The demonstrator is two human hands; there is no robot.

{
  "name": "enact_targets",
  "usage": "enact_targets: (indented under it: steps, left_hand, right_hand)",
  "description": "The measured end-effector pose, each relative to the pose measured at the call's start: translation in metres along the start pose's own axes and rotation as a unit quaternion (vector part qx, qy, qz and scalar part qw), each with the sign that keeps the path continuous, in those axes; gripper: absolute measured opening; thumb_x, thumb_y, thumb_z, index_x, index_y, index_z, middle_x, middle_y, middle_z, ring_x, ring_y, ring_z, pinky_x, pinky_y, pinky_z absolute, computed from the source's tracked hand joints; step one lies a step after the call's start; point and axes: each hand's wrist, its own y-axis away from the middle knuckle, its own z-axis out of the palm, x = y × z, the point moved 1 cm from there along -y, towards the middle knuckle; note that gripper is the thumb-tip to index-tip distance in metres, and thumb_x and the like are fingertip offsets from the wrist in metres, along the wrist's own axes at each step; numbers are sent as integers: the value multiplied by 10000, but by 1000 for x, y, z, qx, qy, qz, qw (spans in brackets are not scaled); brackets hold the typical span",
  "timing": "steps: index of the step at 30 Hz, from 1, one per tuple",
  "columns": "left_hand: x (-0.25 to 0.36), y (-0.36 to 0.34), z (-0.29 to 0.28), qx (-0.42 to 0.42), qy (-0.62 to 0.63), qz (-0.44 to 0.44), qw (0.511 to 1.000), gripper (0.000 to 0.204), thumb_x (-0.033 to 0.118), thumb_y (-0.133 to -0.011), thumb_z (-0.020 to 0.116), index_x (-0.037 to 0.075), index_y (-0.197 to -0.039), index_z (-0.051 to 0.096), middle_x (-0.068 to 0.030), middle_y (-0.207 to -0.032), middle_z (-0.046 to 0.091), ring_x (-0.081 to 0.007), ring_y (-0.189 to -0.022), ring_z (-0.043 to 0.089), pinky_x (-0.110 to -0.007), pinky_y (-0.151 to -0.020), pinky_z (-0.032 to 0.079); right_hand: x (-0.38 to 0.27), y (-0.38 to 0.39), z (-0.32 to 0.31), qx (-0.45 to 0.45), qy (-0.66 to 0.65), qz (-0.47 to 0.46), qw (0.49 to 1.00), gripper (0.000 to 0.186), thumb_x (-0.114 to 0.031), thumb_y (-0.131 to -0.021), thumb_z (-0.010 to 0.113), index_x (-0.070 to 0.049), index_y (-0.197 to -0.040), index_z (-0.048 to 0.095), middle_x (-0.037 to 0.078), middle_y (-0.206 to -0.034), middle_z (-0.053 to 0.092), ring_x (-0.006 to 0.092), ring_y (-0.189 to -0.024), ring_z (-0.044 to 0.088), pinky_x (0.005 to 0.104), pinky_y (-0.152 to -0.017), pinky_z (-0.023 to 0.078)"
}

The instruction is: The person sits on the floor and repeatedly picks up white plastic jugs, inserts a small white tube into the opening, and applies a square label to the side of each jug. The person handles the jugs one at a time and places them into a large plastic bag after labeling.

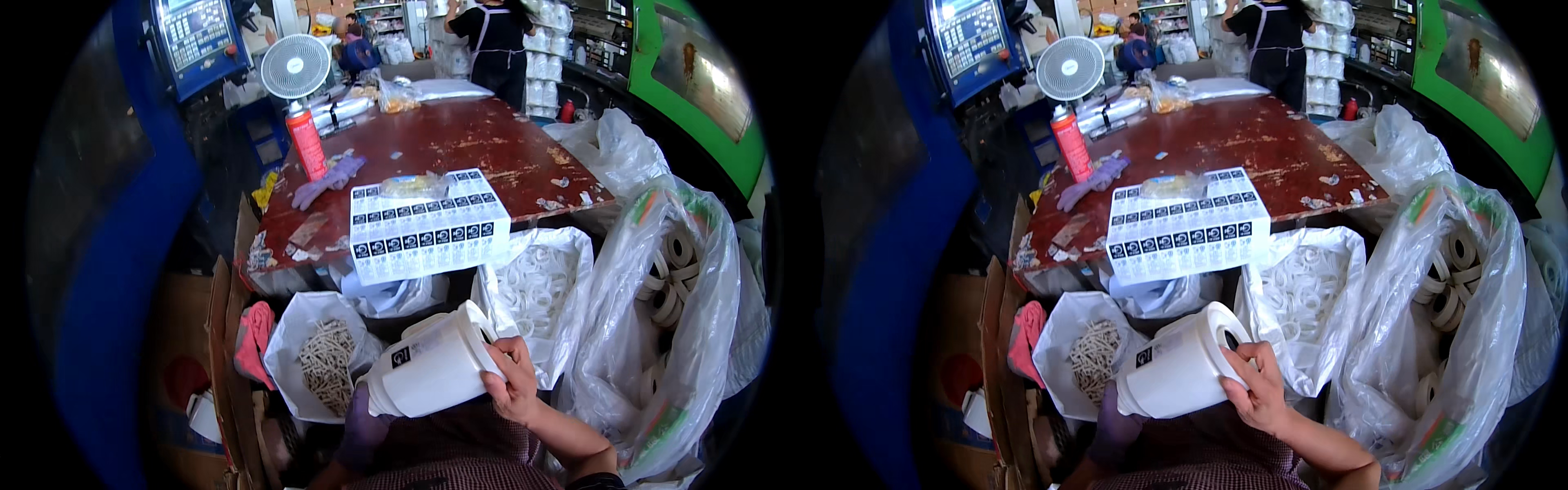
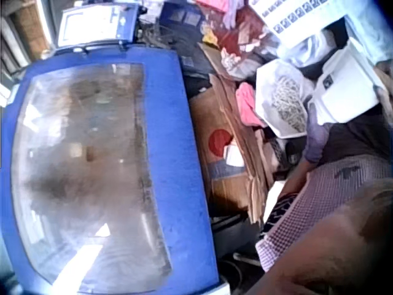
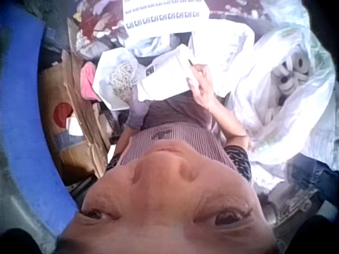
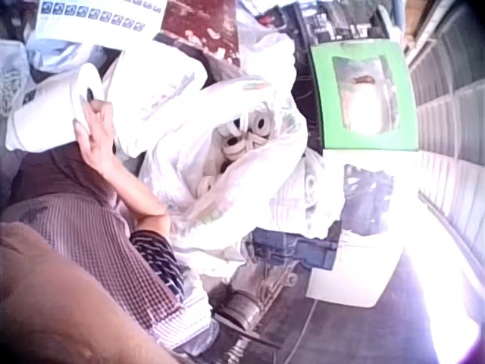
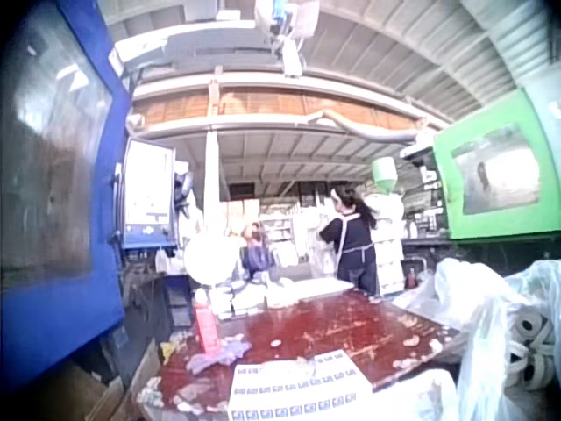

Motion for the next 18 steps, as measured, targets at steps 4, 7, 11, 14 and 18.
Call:
enact_targets:
  steps: [4,7,11,14,18]
  left_hand:
    - [11,-5,-4,70,-78,57,993,472,101,-786,773,-13,-1170,524,-220,-1121,608,-407,-1022,609,-465,-862,496]
    - [6,-10,0,64,-41,29,997,450,87,-779,768,-9,-1141,519,-217,-1102,616,-419,-990,619,-476,-839,501]
    - [-2,-13,15,33,110,-68,991,497,128,-752,805,8,-1144,523,-185,-1114,640,-369,-1029,633,-447,-869,510]
    - [11,-17,22,-49,184,-41,981,575,162,-767,808,29,-1236,504,-145,-1202,627,-284,-1130,608,-400,-952,491]
    - [39,-29,18,-210,189,69,957,762,202,-747,822,35,-1391,452,-139,-1332,571,-245,-1208,567,-371,-1036,448]
  right_hand:
    - [5,-2,-10,32,-25,24,999,409,-123,-885,639,48,-1255,603,149,-972,541,240,-848,534,318,-763,443]
    - [-3,-5,-15,40,-3,-33,999,398,-145,-878,660,48,-1224,627,156,-951,552,248,-812,539,315,-719,444]
    - [-10,-6,-19,6,47,-97,994,396,-179,-829,714,15,-1173,678,151,-930,553,264,-786,551,334,-687,459]
    - [-24,-10,-29,-61,70,-165,982,397,-232,-819,734,-47,-1170,703,129,-927,549,278,-798,564,370,-675,478]
    - [-57,-21,-28,-110,95,-308,940,426,-328,-805,740,-118,-1174,712,66,-898,549,215,-749,565,277,-667,503]
